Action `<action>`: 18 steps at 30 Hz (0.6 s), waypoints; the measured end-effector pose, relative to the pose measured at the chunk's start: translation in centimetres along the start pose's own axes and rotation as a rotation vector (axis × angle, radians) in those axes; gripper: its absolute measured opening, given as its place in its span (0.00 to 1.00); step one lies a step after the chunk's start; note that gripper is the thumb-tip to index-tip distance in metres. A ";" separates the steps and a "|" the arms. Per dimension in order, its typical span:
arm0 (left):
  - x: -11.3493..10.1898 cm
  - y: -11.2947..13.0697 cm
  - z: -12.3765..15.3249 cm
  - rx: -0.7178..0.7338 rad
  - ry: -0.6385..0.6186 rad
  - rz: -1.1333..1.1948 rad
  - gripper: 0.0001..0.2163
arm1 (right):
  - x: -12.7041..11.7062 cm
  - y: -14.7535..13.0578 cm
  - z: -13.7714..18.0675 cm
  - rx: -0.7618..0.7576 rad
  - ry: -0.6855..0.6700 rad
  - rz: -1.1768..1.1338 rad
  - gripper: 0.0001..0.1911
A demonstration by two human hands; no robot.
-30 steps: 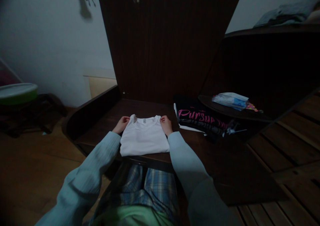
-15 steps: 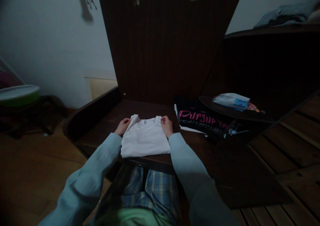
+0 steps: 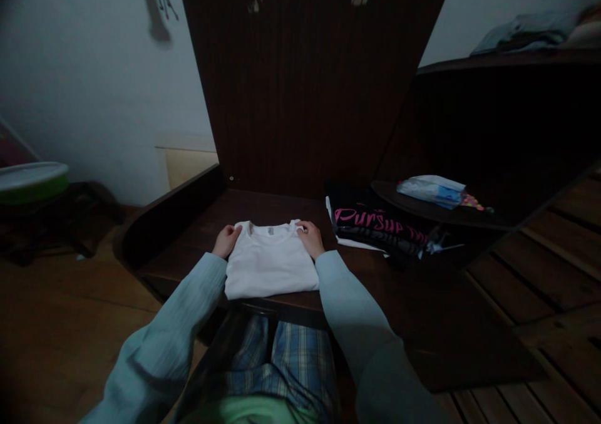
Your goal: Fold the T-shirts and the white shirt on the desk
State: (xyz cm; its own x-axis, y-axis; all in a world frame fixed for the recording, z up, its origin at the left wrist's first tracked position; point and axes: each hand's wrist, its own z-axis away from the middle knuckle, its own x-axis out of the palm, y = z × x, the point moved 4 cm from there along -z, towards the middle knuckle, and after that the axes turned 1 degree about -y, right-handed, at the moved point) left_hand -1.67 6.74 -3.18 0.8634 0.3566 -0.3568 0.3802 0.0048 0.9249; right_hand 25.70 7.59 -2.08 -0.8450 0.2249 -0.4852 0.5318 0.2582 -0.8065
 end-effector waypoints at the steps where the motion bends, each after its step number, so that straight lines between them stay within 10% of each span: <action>1: -0.1 0.2 0.1 0.010 0.005 -0.015 0.11 | 0.0 -0.1 0.0 -0.013 0.004 0.007 0.13; 18: -1.3 1.9 2.0 -0.067 0.058 -0.337 0.12 | 0.1 0.8 -0.2 -0.023 0.060 0.145 0.22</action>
State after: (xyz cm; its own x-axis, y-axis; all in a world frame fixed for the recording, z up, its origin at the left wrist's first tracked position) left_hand -1.38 4.38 -1.19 0.6718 0.3770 -0.6377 0.6166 0.1924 0.7634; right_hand 26.06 7.98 -2.65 -0.7549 0.3172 -0.5740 0.6495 0.2401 -0.7215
